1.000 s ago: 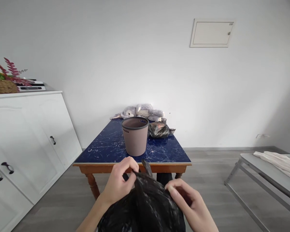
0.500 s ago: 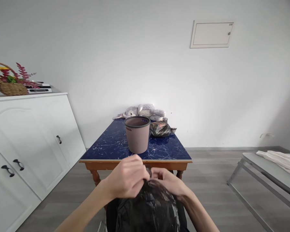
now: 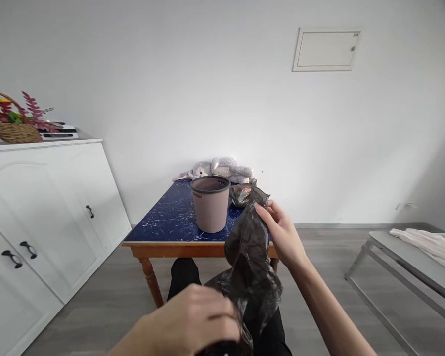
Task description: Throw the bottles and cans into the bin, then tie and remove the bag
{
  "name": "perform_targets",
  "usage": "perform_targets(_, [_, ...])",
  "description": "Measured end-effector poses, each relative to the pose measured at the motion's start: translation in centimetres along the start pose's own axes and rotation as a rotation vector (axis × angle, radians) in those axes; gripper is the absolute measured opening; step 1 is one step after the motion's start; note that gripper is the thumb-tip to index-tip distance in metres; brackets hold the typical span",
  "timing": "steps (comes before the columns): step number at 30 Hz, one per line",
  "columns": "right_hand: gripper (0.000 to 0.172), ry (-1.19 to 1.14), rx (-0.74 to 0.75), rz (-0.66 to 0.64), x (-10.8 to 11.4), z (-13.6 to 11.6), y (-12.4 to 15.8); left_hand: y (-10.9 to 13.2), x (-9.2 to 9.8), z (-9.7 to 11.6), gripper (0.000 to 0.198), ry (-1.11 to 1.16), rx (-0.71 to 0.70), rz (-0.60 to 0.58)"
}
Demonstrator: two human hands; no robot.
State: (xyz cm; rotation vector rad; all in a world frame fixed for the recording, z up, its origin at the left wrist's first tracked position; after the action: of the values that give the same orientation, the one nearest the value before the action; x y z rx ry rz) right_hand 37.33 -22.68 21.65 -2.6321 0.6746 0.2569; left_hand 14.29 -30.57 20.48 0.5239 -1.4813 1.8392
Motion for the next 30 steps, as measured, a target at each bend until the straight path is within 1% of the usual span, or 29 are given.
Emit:
perform_targets(1, [0.038, -0.012, 0.005, -0.004, -0.1, -0.5, 0.2, -0.5, 1.5, -0.4, 0.017, 0.066, 0.057, 0.138])
perform_targets(3, [0.039, -0.028, 0.007, -0.009, -0.2, -1.4, 0.5, -0.9, 4.3, -1.8, 0.007, 0.149, 0.212, 0.469])
perform_targets(4, [0.039, -0.035, 0.003, -0.013, -0.3, -1.7, 0.7, -0.8, 5.2, -2.7, 0.007, 0.164, 0.312, 0.602])
perform_targets(5, [0.041, -0.047, -0.004, -0.023, -0.4, -1.8, 0.8, -0.8, 5.4, -3.7, 0.011, 0.165, 0.425, 0.671])
perform_targets(6, [0.043, -0.064, -0.011, -0.039, -0.6, -1.9, 0.9, -0.9, 5.2, -4.7, 0.013, 0.166, 0.54, 0.663])
perform_targets(7, [0.046, -0.086, -0.016, -0.057, -0.8, -1.8, 1.0, -1.1, 4.5, -5.6, 0.013, 0.179, 0.639, 0.597])
perform_targets(8, [0.048, -0.106, -0.016, -0.078, -1.0, -1.7, 1.2, -1.3, 3.5, -6.4, 0.015, 0.211, 0.713, 0.488])
perform_targets(10, [0.048, -0.115, 0.002, -0.113, -1.4, -1.5, 1.4, -1.7, 1.4, -7.4, 0.032, 0.331, 0.79, 0.261])
perform_targets(11, [0.046, -0.093, 0.019, -0.129, -1.4, -1.4, 1.5, -1.9, 0.7, -7.7, 0.041, 0.403, 0.8, 0.189])
perform_targets(12, [0.043, -0.054, 0.042, -0.142, -1.5, -1.3, 1.7, -1.9, 0.1, -8.0, 0.05, 0.473, 0.805, 0.15])
perform_targets(14, [0.038, 0.06, 0.099, -0.161, -1.4, -1.4, 2.1, -1.9, -0.6, -8.5, 0.065, 0.598, 0.828, 0.146])
perform_targets(16, [0.037, 0.188, 0.163, -0.165, -1.3, -1.8, 2.7, -1.8, -1.1, -8.9, 0.075, 0.702, 0.884, 0.166])
perform_targets(19, [0.036, 0.341, 0.22, -0.184, -1.2, -2.2, 3.5, -2.0, -1.6, -9.0, 0.074, 0.746, 0.946, 0.174])
perform_targets(22, [0.036, 0.384, 0.218, -0.197, -1.1, -2.1, 3.6, -2.6, -1.3, -8.5, 0.061, 0.671, 0.901, 0.204])
perform_targets(25, [0.037, 0.282, 0.15, -0.177, -0.5, -1.8, 3.1, -2.8, -0.3, -8.2, 0.043, 0.556, 0.888, 0.236])
perform_targets(27, [0.037, 0.212, 0.081, -0.167, 0.1, -1.7, 2.7, -2.4, 0.6, -8.3, 0.042, 0.428, 0.904, 0.24])
perform_targets(30, [0.038, 0.183, -0.004, -0.158, 1.0, -2.0, 2.5, -1.9, 1.9, -8.6, 0.045, 0.29, 0.907, 0.242])
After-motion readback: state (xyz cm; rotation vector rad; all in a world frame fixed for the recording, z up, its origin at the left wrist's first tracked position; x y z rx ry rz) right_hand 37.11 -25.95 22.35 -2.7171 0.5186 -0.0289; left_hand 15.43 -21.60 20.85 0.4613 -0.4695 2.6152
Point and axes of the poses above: each hand's wrist, its own y-axis away from the middle knuckle, its own x-axis out of the back of the hand, z = x × y, the point moved 6 cm from there along -y, towards the middle knuckle, and after that the axes turned 13 degrees about z, right-handed, at the moved point
